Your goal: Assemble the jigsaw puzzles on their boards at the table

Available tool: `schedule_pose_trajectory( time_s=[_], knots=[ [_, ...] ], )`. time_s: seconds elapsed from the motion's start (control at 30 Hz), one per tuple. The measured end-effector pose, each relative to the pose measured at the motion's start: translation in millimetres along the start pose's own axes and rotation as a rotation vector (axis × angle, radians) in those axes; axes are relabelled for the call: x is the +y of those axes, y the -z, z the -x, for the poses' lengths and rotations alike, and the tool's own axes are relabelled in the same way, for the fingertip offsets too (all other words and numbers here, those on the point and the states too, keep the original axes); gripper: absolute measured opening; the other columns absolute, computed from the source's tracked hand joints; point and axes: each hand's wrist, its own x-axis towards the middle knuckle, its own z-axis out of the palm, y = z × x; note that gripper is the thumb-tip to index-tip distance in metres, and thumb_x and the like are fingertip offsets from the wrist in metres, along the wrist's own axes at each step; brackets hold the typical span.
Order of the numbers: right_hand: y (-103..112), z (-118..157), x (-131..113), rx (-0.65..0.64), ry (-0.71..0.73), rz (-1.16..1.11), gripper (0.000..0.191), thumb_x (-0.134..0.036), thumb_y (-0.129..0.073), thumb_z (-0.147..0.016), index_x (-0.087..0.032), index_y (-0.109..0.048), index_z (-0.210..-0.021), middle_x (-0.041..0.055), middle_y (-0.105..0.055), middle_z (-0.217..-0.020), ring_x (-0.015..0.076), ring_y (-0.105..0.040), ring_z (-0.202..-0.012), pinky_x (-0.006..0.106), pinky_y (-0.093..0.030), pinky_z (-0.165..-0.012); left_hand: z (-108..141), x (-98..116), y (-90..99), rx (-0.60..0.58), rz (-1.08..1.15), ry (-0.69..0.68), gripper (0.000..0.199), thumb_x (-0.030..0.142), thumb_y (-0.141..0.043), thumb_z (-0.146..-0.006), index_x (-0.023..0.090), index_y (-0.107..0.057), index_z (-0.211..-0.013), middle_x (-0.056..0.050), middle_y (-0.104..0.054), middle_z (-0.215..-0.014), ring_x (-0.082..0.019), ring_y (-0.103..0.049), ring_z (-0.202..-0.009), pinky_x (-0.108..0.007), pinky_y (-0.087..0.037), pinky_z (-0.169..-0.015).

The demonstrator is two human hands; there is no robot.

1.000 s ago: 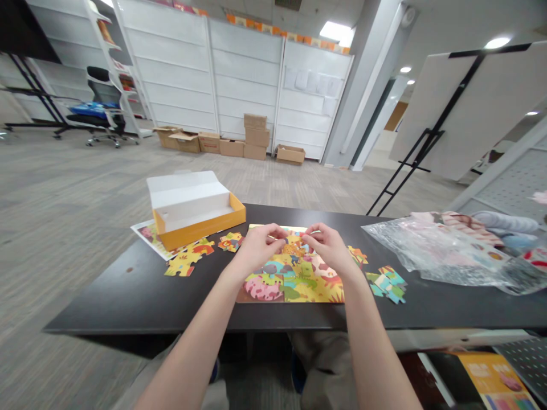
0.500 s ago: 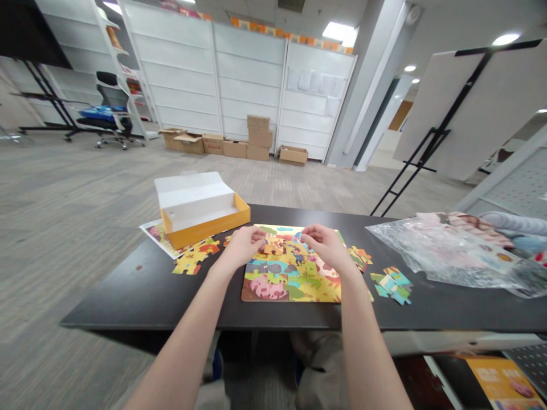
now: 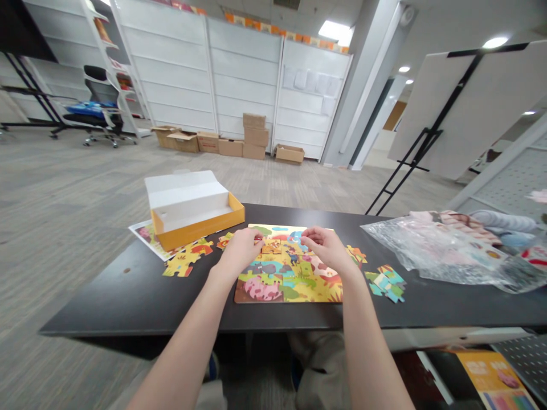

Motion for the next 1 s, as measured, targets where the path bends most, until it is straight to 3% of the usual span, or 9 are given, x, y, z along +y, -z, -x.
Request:
schedule_pose_trajectory(
  time_s=[0.17,0.27,0.37,0.53,0.7,1.0],
  knots=[
    [4,2,-1,-0.005,-0.001,0.051,0.022,-0.039,-0.064,-0.082,-0.018,-0.068,-0.089,0.0074,-0.074,-0.086,0.0185,-0.068,-0.075,0.026,-0.051,-0.059,4,1,1.2,-0.002,-0.146,-0.131,0.029,0.030,-0.059,-0.089,0.019,-0.077,-0.110,-0.011,-0.074,-0.116,-0.030,-0.068,-0.106,-0.043,-0.054,-0.096],
    [3,3,-5,-0.013,0.008,0.056,0.021,-0.039,-0.064,-0.083,-0.019,-0.068,-0.088,0.0073,-0.074,-0.086,0.0182,-0.068,-0.075,0.025,-0.052,-0.058,5,2,-3.9,-0.036,-0.152,-0.277,0.029,0.027,-0.058,-0.091,0.018,-0.076,-0.112,-0.010,-0.072,-0.124,-0.029,-0.064,-0.115,-0.043,-0.049,-0.105],
    [2,5,-9,-0.040,-0.003,0.063,0.021,-0.039,-0.063,-0.084,-0.019,-0.068,-0.090,0.0064,-0.073,-0.085,0.0173,-0.067,-0.073,0.024,-0.051,-0.054,6,2,-9.0,-0.051,-0.168,-0.332,0.030,0.025,-0.054,-0.094,0.019,-0.076,-0.112,-0.011,-0.071,-0.126,-0.028,-0.063,-0.119,-0.043,-0.047,-0.108],
    [3,6,-2,-0.081,-0.035,0.075,0.022,-0.039,-0.062,-0.085,-0.019,-0.068,-0.094,0.0059,-0.072,-0.087,0.0166,-0.065,-0.070,0.022,-0.049,-0.048,7,4,-10.6,-0.083,-0.226,-0.312,0.031,0.024,-0.050,-0.096,0.020,-0.075,-0.114,-0.010,-0.070,-0.130,-0.028,-0.062,-0.119,-0.043,-0.047,-0.108],
    [6,5,13,-0.079,0.028,0.124,0.022,-0.039,-0.062,-0.086,-0.019,-0.068,-0.093,0.0055,-0.073,-0.087,0.0160,-0.066,-0.070,0.024,-0.051,-0.053,8,6,-10.7,-0.087,-0.257,-0.279,0.033,0.025,-0.048,-0.096,0.019,-0.071,-0.120,-0.011,-0.067,-0.133,-0.028,-0.059,-0.123,-0.043,-0.045,-0.109],
    [11,10,10,-0.087,0.028,0.148,0.023,-0.040,-0.062,-0.086,-0.018,-0.068,-0.091,0.0056,-0.071,-0.084,0.0170,-0.064,-0.069,0.024,-0.047,-0.049,9,9,-8.1,-0.115,-0.238,-0.252,0.034,0.021,-0.050,-0.091,0.018,-0.068,-0.119,-0.015,-0.067,-0.128,-0.031,-0.059,-0.118,-0.047,-0.045,-0.105]
  ],
)
